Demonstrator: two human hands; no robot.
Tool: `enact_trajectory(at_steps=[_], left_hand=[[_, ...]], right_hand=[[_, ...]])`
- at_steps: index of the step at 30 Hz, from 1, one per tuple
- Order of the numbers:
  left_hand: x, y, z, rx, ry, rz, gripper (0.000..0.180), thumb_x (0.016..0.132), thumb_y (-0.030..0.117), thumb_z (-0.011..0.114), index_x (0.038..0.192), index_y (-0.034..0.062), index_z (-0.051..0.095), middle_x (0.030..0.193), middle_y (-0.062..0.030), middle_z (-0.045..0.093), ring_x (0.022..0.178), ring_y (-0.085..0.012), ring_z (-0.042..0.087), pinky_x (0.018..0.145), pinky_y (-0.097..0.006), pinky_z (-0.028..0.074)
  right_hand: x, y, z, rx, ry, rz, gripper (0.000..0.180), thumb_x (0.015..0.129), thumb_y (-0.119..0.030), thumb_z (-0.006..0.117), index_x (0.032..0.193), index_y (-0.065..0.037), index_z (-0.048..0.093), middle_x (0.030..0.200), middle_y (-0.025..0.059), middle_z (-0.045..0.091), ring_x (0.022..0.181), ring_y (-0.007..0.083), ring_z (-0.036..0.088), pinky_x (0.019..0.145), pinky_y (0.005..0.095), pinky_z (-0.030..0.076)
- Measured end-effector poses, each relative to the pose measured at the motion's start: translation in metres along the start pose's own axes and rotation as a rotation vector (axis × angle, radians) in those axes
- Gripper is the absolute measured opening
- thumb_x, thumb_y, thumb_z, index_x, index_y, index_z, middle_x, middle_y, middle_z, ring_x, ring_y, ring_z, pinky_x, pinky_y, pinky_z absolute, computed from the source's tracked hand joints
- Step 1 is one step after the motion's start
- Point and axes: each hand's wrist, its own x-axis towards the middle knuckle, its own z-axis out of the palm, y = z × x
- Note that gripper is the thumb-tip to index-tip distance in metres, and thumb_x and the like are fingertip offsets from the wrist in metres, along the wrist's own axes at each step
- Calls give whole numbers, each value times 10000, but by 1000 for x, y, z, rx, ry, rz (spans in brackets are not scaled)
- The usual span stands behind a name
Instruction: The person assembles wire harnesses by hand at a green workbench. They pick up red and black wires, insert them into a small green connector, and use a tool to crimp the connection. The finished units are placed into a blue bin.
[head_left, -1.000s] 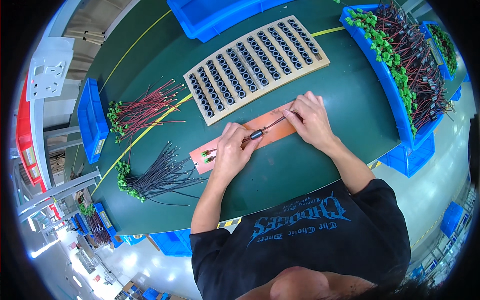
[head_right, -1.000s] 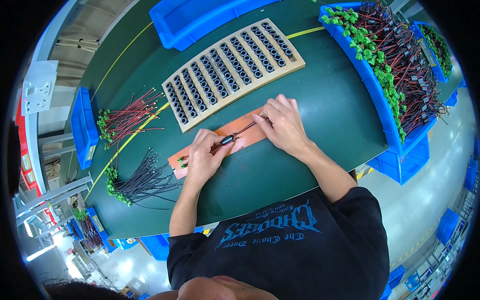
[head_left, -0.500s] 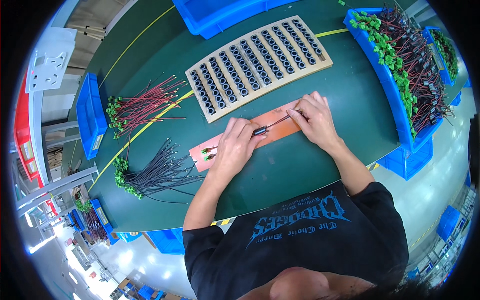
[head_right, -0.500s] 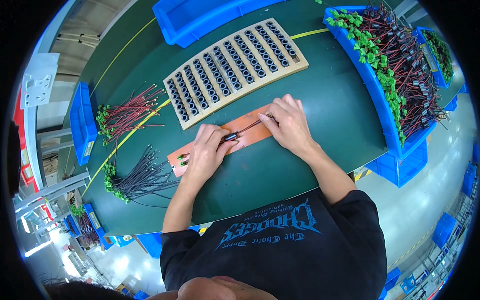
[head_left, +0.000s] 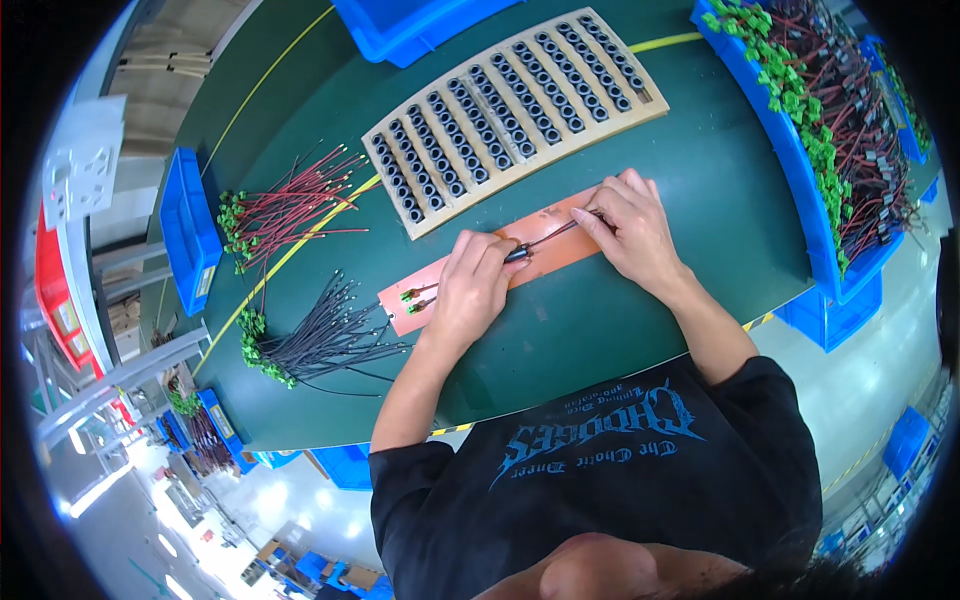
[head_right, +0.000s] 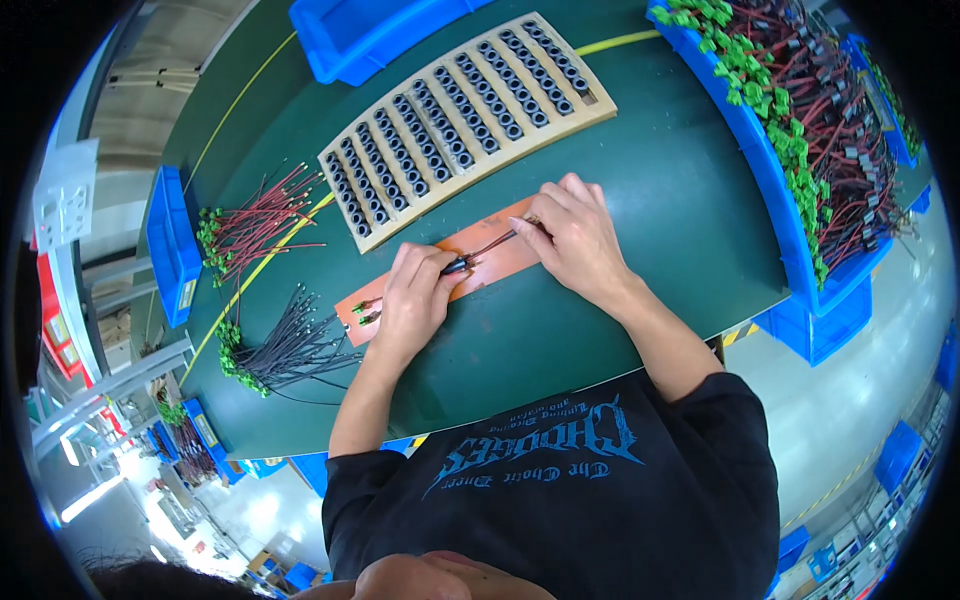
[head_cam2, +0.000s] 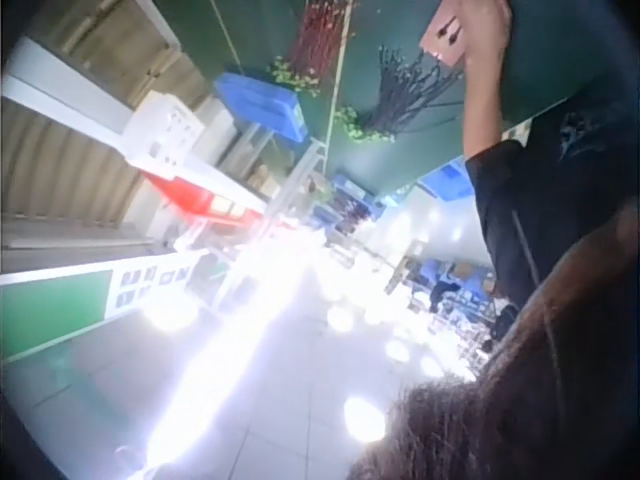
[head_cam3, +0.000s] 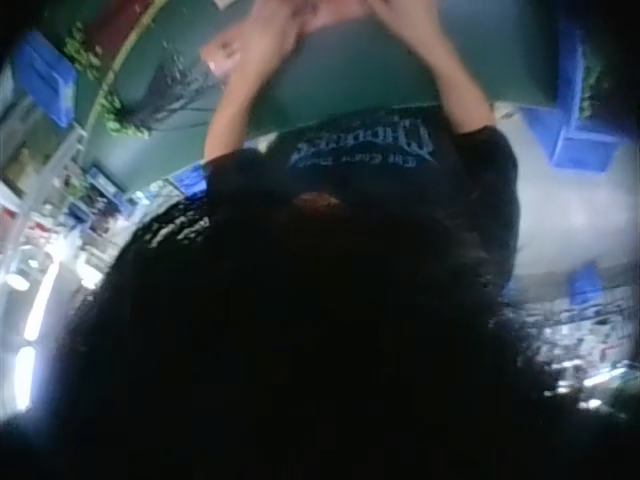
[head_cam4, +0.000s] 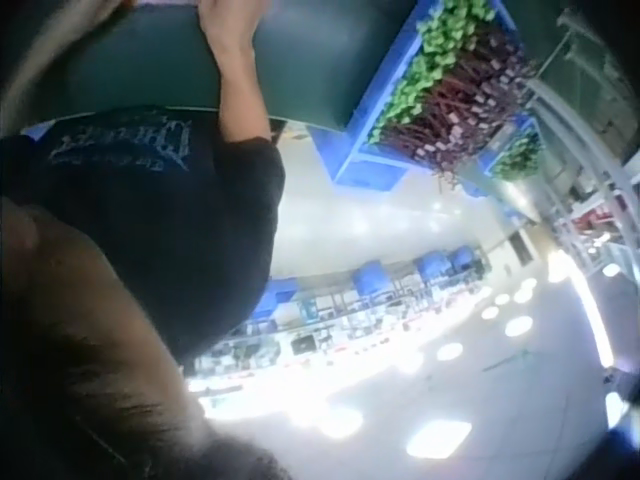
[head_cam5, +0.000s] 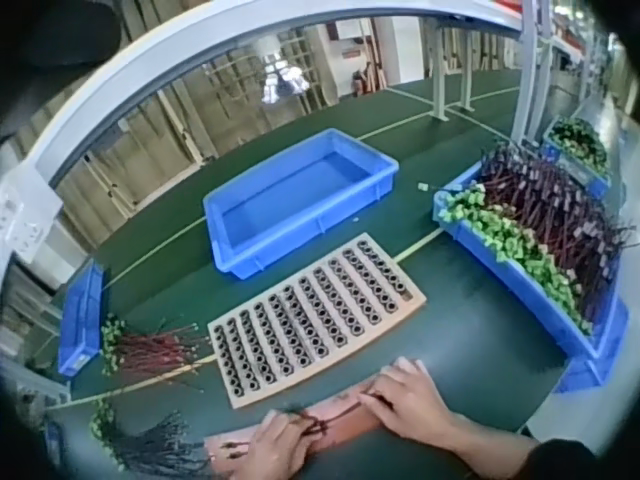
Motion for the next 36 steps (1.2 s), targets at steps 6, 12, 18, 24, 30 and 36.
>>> enact_trajectory(at_steps=[6, 12, 18, 24, 30, 36], left_hand=[[-13, 2, -20, -172, 182, -272, 274, 813, 123, 822, 1050, 22, 726, 962, -98, 663, 931, -296, 611, 835, -405, 500], [-27, 3, -10, 52, 202, -156, 144, 824, 152, 816, 912, 73, 734, 897, -42, 645, 853, -249, 585, 732, -379, 419], [-35, -3, -7, -29, 257, -171, 101, 858, 130, 779, 932, 112, 713, 916, -35, 645, 860, -258, 593, 742, -389, 421], [-41, -10, 3, -178, 393, -118, 141, 897, 87, 730, 1011, 79, 648, 928, -136, 712, 878, -367, 705, 762, -463, 551], [-52, -7, -7, -178, 309, -201, 91, 950, 136, 668, 986, 63, 626, 874, -145, 711, 796, -375, 703, 695, -472, 551], [-56, -12, -5, -104, 251, -100, 93, 894, 129, 687, 911, 55, 632, 768, -133, 681, 744, -370, 692, 635, -473, 528]], right_hand=[[0, -5, 0, -38, 9, -9, 195, 887, -143, 763, 776, -73, 618, 774, 38, 568, 803, 255, 515, 742, 387, 374], [1, -6, -5, -23, -32, 39, 164, 873, -152, 782, 833, -52, 659, 804, 46, 586, 835, 252, 536, 785, 384, 409], [42, -85, -35, -290, -63, -413, 590, 799, -450, 822, 1213, -67, 650, 1154, 105, 590, 1115, 302, 549, 1020, 493, 398], [70, -93, 25, -575, -638, -749, 430, 923, -434, 679, 1037, -19, 666, 967, 90, 646, 1053, 254, 623, 991, 458, 454], [97, -111, 18, -557, -798, -933, 274, 975, -268, 597, 817, -44, 607, 679, 87, 654, 607, 247, 678, 566, 399, 537], [95, -118, 20, -580, -1138, -850, 387, 1040, -324, 508, 835, -25, 641, 616, 126, 680, 536, 285, 692, 497, 426, 539]])
